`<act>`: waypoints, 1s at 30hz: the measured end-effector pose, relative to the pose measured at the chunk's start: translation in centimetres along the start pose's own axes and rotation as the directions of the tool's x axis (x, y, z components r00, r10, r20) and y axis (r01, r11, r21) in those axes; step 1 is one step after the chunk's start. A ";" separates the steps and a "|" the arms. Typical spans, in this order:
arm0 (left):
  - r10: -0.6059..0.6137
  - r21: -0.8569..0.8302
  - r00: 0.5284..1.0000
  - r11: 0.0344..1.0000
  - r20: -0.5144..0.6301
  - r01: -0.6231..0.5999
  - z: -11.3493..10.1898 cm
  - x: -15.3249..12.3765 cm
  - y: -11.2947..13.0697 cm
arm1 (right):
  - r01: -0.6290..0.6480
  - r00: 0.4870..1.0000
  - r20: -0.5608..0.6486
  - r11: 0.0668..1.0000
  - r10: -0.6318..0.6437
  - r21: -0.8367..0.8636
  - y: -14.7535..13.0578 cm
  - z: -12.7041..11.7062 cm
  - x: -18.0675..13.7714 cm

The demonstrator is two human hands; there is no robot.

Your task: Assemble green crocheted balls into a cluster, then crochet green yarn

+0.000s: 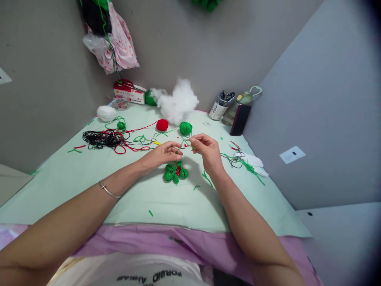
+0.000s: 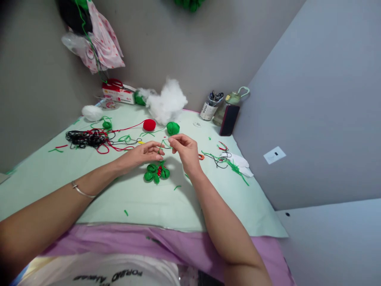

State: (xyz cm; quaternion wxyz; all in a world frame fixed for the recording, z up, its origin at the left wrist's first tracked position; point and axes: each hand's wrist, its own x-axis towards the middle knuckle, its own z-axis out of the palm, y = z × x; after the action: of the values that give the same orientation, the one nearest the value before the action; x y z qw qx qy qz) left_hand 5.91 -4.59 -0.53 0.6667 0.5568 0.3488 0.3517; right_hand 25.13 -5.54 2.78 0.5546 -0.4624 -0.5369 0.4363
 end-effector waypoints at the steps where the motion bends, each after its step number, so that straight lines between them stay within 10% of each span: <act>1: 0.000 0.013 1.000 1.000 -0.003 0.000 0.0 0.0 -0.1 | -0.003 1.000 -0.017 1.000 0.003 0.017 -0.1 -0.1 0.0; 13: 0.137 0.307 0.983 0.947 -0.125 -0.093 -0.1 -0.2 0.5 | -0.134 0.986 0.134 0.958 0.102 0.254 -0.7 -1.1 0.4; 19: 0.207 0.507 0.975 0.834 0.078 -0.217 -0.3 -0.1 -0.6 | -0.097 0.995 0.016 0.978 0.096 0.185 -0.6 -1.7 0.8; 30: 0.031 0.085 0.998 0.996 0.048 -0.035 -0.2 -0.6 1.4 | -0.128 0.992 0.020 0.978 0.126 0.166 -0.3 -1.3 0.8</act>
State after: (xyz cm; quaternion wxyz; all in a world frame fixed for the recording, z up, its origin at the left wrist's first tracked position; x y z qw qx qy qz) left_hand 5.29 -4.84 0.84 0.6444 0.5985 0.3388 0.3343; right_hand 26.50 -4.86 3.27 0.5597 -0.4456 -0.4706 0.5165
